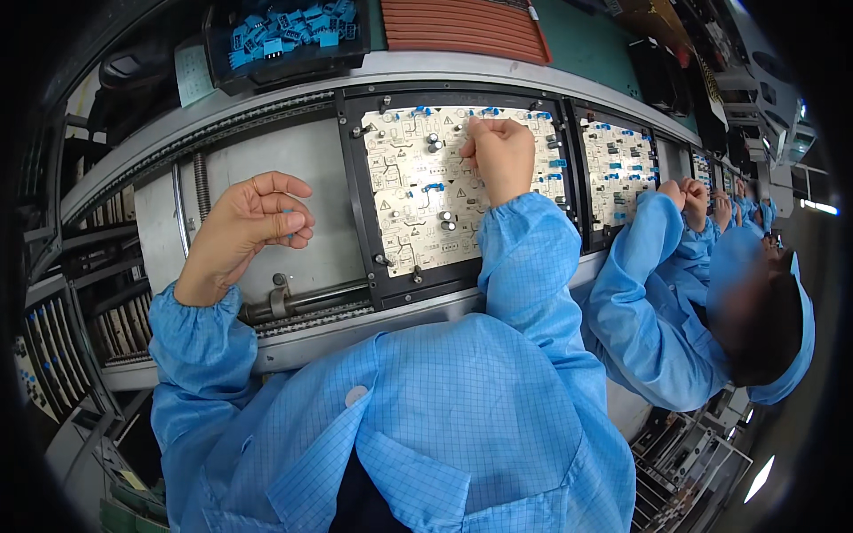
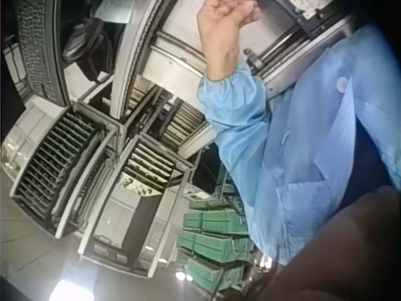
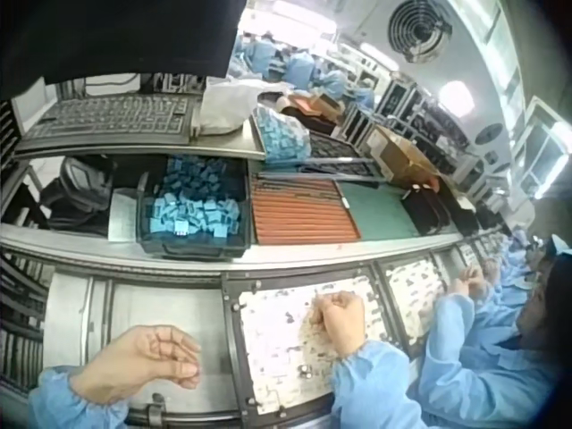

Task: The person is manually placing electronic components onto circuit boards on an assembly line.

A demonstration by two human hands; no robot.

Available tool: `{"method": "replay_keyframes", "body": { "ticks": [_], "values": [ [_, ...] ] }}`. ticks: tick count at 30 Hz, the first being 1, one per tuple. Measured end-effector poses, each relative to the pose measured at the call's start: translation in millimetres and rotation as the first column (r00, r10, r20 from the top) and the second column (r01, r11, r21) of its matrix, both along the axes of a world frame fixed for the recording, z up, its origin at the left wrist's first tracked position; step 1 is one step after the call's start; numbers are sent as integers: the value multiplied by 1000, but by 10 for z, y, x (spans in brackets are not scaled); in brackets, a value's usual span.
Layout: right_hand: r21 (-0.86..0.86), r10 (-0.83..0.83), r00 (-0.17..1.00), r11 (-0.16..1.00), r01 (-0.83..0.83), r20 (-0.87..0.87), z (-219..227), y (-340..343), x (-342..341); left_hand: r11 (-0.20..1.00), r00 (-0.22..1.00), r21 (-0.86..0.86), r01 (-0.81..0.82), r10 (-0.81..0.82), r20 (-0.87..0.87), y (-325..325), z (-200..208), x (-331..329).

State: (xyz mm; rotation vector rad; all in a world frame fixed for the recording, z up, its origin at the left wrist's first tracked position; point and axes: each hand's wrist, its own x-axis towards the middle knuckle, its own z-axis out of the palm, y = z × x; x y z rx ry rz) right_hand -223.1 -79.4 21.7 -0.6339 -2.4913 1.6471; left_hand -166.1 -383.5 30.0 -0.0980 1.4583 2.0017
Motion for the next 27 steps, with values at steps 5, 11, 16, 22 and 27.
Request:
{"method": "replay_keyframes", "body": {
  "ticks": [5,11,16,22,27],
  "values": [
    [7,3,1000,1000,-3,0,-11,12,-20,1000,1000,-11,-4,4,-19,-13,18,-4],
    [45,7,1000,999,-6,-16,-51,11,-22,1000,1000,-15,-18,18,-23,-27,-5,-13],
    [199,-1,996,980,19,-89,-169,-63,18,1000,999,-22,-9,8,-32,-65,-32,-23],
    [457,74,986,890,3,-151,-346,43,7,997,998,-63,-54,53,-23,-74,-29,-39],
    [509,87,984,861,4,-155,-307,18,28,995,998,-73,-65,65,-7,-103,-62,-52]
  ]
}}
